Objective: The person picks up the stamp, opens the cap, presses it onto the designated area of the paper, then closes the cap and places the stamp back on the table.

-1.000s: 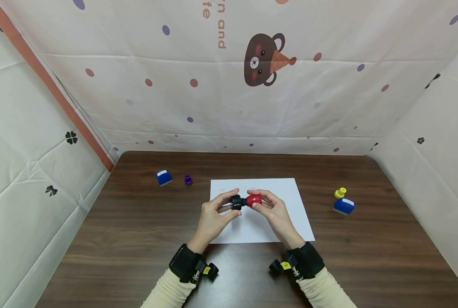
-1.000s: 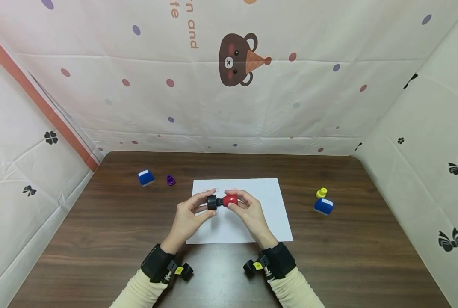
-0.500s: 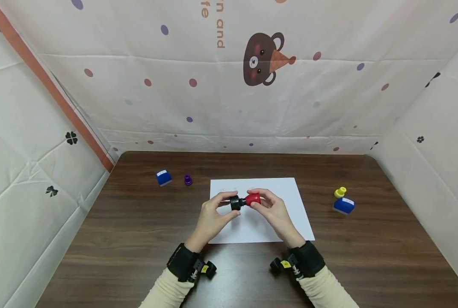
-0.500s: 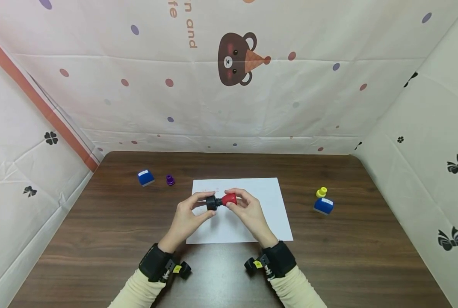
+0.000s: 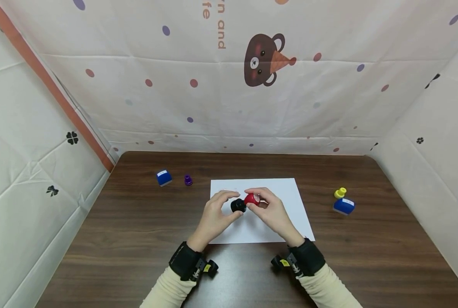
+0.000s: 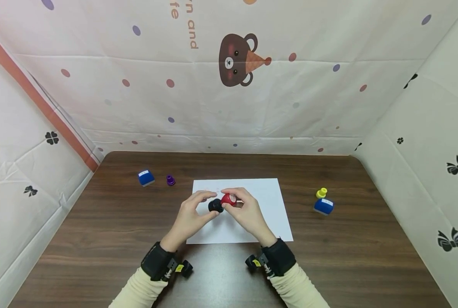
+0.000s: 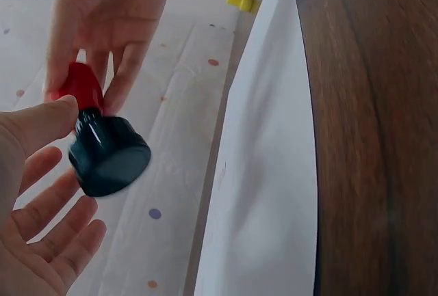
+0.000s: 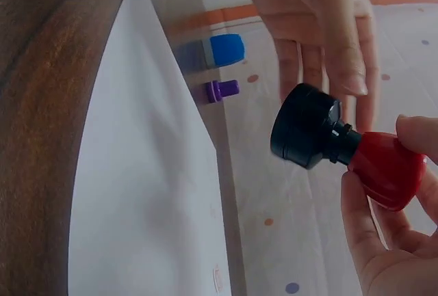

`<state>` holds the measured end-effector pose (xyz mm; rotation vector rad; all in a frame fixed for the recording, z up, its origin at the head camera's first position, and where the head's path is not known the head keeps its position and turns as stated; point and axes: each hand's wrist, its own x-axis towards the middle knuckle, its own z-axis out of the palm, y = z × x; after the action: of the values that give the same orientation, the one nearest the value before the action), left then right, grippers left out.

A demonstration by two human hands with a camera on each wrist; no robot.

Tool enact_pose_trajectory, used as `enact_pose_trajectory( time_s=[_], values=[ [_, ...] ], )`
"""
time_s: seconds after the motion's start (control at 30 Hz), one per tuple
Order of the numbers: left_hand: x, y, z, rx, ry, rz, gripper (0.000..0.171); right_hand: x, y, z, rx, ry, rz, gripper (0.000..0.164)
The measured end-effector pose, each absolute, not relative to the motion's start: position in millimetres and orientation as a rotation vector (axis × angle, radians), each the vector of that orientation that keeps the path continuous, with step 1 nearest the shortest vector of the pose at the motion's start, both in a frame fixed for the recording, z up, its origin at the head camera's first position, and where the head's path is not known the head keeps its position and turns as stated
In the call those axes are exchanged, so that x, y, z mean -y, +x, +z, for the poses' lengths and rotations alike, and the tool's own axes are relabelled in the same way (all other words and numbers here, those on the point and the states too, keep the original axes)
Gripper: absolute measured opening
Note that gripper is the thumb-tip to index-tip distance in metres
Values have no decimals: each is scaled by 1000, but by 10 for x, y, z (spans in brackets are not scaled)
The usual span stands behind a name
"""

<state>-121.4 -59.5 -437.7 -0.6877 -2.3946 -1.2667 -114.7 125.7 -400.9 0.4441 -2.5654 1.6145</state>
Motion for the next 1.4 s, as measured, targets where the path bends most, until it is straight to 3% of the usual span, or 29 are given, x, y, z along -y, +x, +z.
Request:
enact_pose_trajectory(
  time_s=[0.27, 0.5, 0.73, 1.13, 1.4],
  values=[
    [516, -1218, -4391, 2323, -719, -1174, 44, -1171, -1144, -4027, 2526, 552, 1553, 34],
    [491, -1227, -4395, 2301, -724, -1124, 45, -1154, -1218, -4177, 2554, 580, 1521, 49],
    [495, -1217, -4377, 2335, -720, -1118, 47, -1121, -1209, -4170, 2594, 582, 1502, 53],
    [564, -1226, -4407, 2323, -738, -1111, 41, -1169, -1200, -4195, 2605, 605, 1600, 47],
    [743, -1249, -4441, 2392, -654, -1180, 48, -1289, -1185, -4231, 2650, 558, 1545, 41]
  ],
)
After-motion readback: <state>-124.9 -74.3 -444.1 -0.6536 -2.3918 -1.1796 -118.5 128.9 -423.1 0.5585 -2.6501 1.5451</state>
